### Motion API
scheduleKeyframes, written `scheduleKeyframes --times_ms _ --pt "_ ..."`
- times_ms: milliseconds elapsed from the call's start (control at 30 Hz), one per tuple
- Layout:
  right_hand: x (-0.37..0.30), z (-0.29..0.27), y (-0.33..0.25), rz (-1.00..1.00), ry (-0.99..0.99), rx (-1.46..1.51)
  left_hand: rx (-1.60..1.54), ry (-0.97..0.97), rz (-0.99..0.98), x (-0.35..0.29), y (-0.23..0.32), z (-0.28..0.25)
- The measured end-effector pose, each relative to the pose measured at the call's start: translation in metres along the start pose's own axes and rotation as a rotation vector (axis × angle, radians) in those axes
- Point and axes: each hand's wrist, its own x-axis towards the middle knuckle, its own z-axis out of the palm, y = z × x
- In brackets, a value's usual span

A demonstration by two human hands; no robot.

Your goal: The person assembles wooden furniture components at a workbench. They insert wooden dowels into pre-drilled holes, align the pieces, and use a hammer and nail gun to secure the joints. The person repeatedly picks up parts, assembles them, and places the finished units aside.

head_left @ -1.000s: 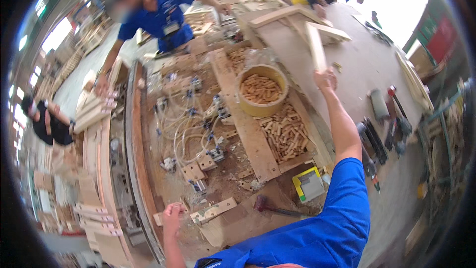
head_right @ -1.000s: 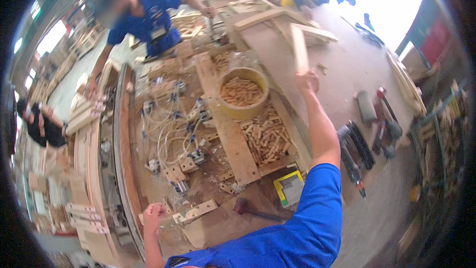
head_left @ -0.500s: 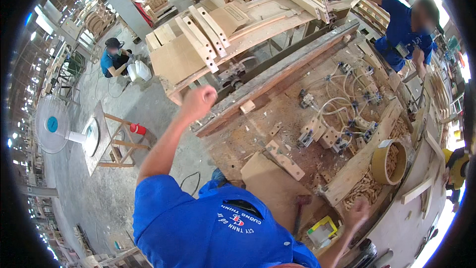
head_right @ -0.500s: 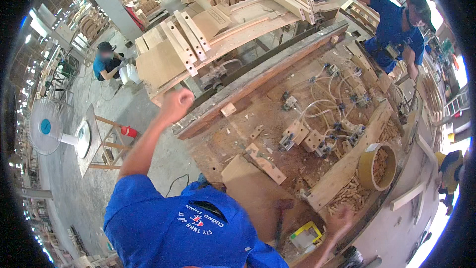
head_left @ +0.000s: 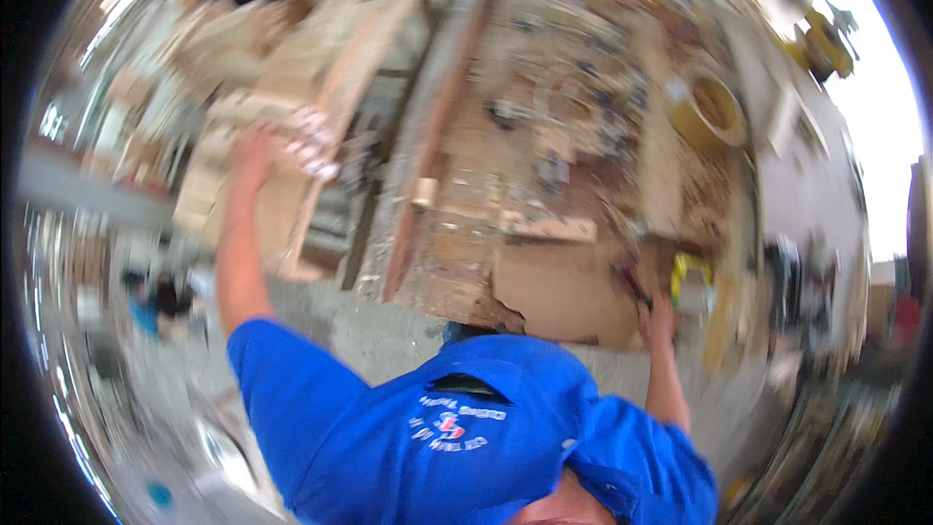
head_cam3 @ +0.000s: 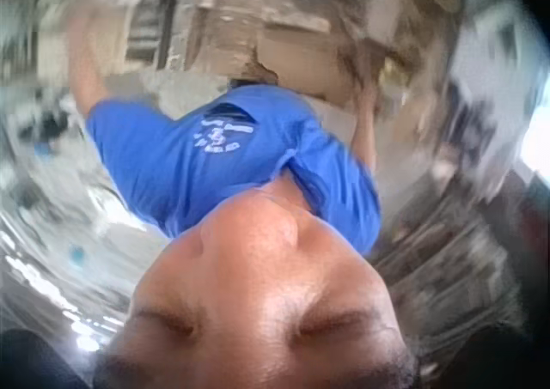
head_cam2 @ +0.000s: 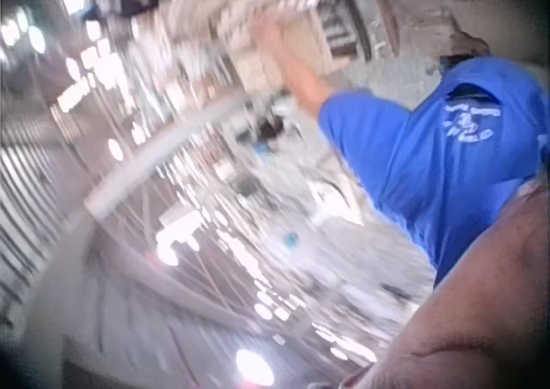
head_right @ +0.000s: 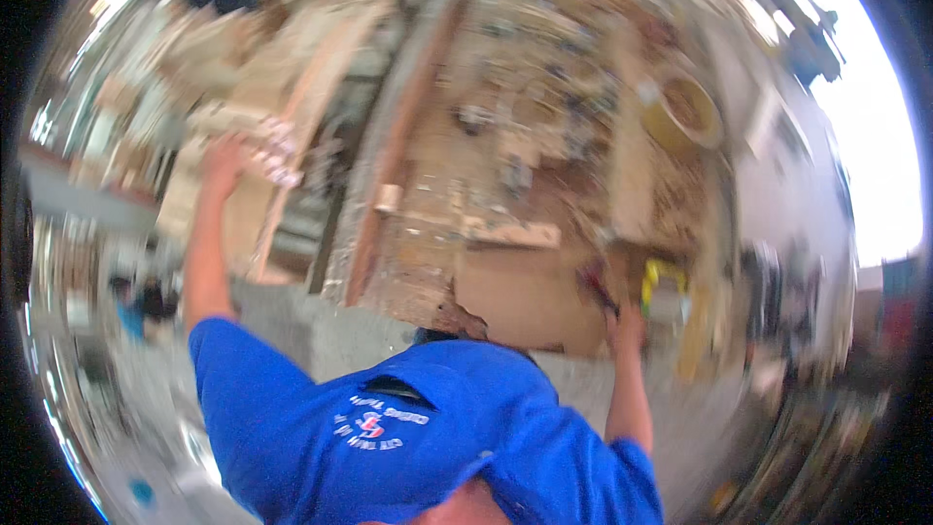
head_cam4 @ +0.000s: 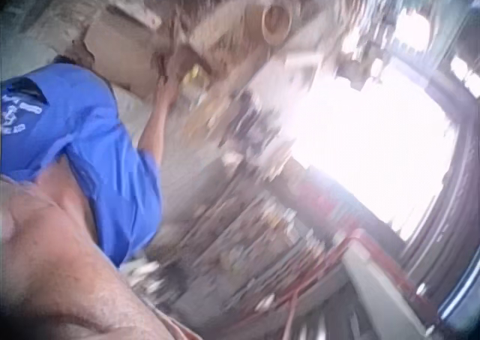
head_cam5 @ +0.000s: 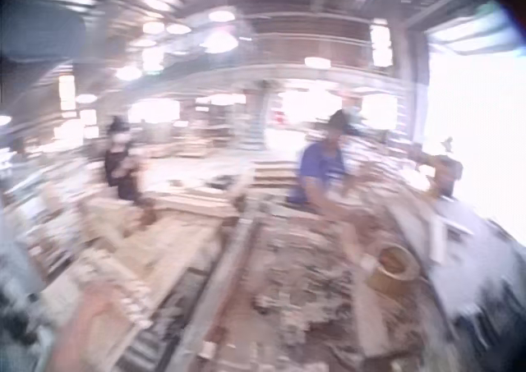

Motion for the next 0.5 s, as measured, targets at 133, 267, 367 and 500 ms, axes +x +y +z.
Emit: scheduleKeyframes --times_ms 133,267,367,500 --pt "0.001 -0.028 -0.010 -0.019 0.052 -0.011 -0.080 -0.254 0.085 -0.030 0.001 -0.016" --pt "-0.013 -0.039 0.013 0.046 0.174 0.068 -0.198 0.005 0.390 -0.058 0.049 -0.060" --pt "-0.023 -0.033 0.046 0.144 0.267 0.103 -0.363 0.086 0.450 -0.078 0.131 -0.107" --pt "-0.008 -0.022 0.072 0.249 0.231 0.002 -0.550 0.024 0.555 -0.098 0.238 -0.176"
